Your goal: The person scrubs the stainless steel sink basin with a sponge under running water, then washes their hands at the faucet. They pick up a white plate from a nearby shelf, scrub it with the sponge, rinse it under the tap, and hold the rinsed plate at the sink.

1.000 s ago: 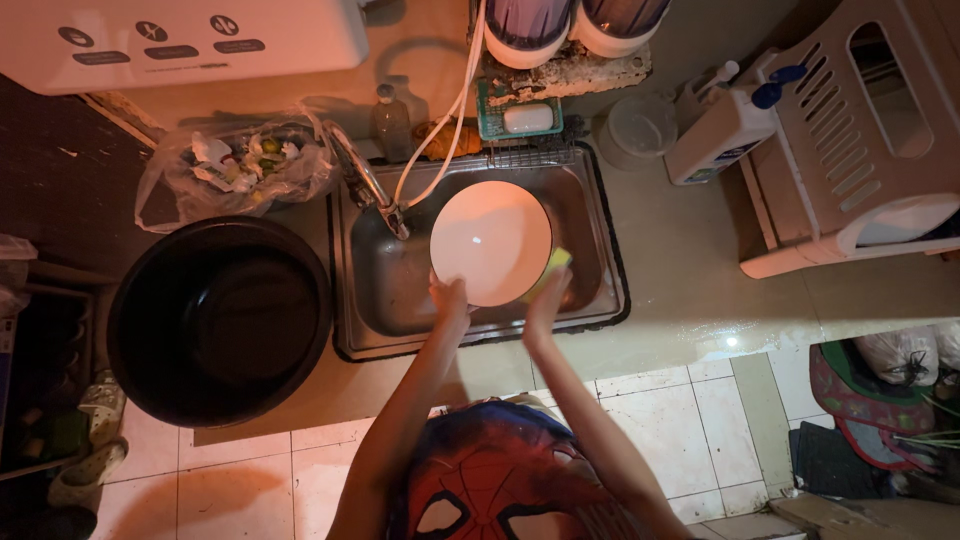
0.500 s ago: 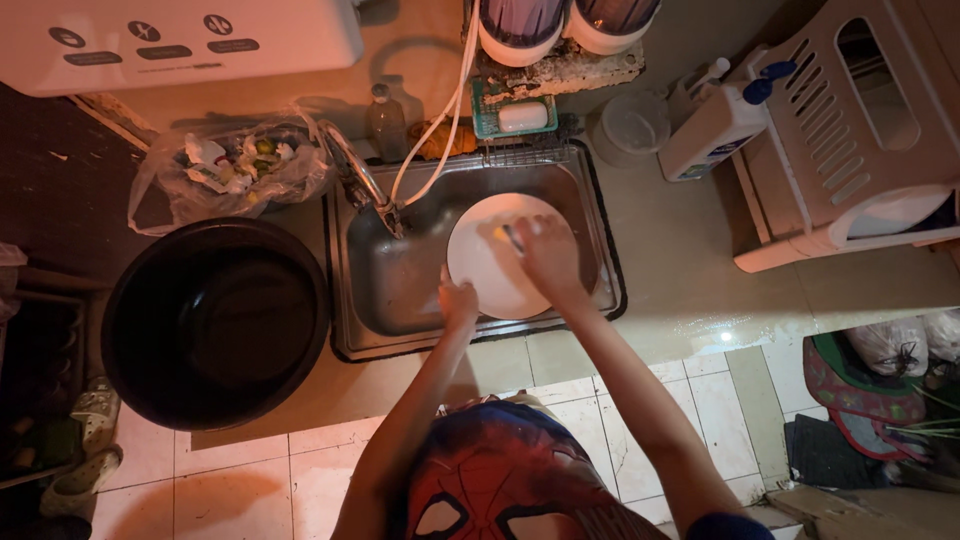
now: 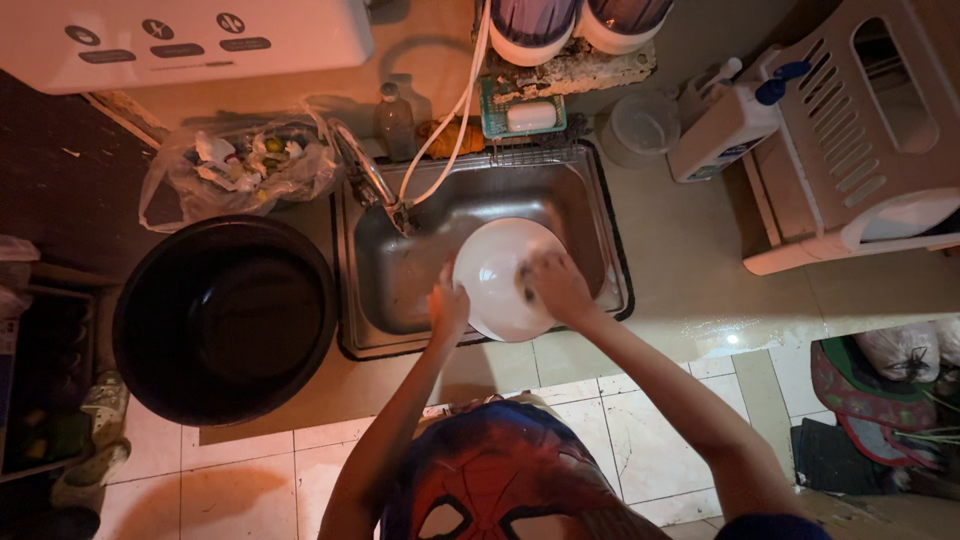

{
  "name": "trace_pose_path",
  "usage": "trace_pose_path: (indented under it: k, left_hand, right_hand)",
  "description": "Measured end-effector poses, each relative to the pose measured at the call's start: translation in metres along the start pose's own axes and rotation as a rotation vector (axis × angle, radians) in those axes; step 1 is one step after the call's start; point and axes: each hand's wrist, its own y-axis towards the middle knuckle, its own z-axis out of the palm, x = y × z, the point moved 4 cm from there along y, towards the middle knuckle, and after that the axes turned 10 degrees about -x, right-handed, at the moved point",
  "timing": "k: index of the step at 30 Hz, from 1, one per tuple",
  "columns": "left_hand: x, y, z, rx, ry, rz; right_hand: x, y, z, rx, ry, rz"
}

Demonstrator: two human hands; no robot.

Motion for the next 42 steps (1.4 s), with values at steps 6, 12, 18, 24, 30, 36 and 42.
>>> trace_pose_path:
  k: [6,12,18,24,30,36,42]
  left_hand:
    - [-0.035,-0.015,-0.007,-0.003,-0.068,0.044]
    - [-0.039,-0.003,-0.02,0.027,0.038,-0.121]
    - [-0.004,0.011,-0.023,-0.093,-0.032,0.054]
    - [0.008,-0.009,-0.004,0.058,-0.394,-0.426]
    - [-0.011,-0.029,0.022,0.192,-0.836,-0.714]
    - [-0.01,-0.027,0.028,0.133,-0.88,-0.746]
    - [0.025,-0.012,0.034,0.333,-1.008,-0.604]
  right_hand:
    - [0.017,0.039,0.004,-0.314,0.373,0.373]
    - [0.079,0.017,0.012,-0.133,0.797,0.221]
    - [0.039,-0.008,-0.046,0.206,0.113,-0.008]
    - [-0.034,0.016,-0.086,-0.242,0.101,0.245]
    - [-0.051,0.014,-0.039,-0.714,1.001,0.991]
    - [0.044,-0.023,-0.019,-1.023,0.967,1.114]
    - [0.005,-0.016,-0.012,-0.859,0.96,1.061]
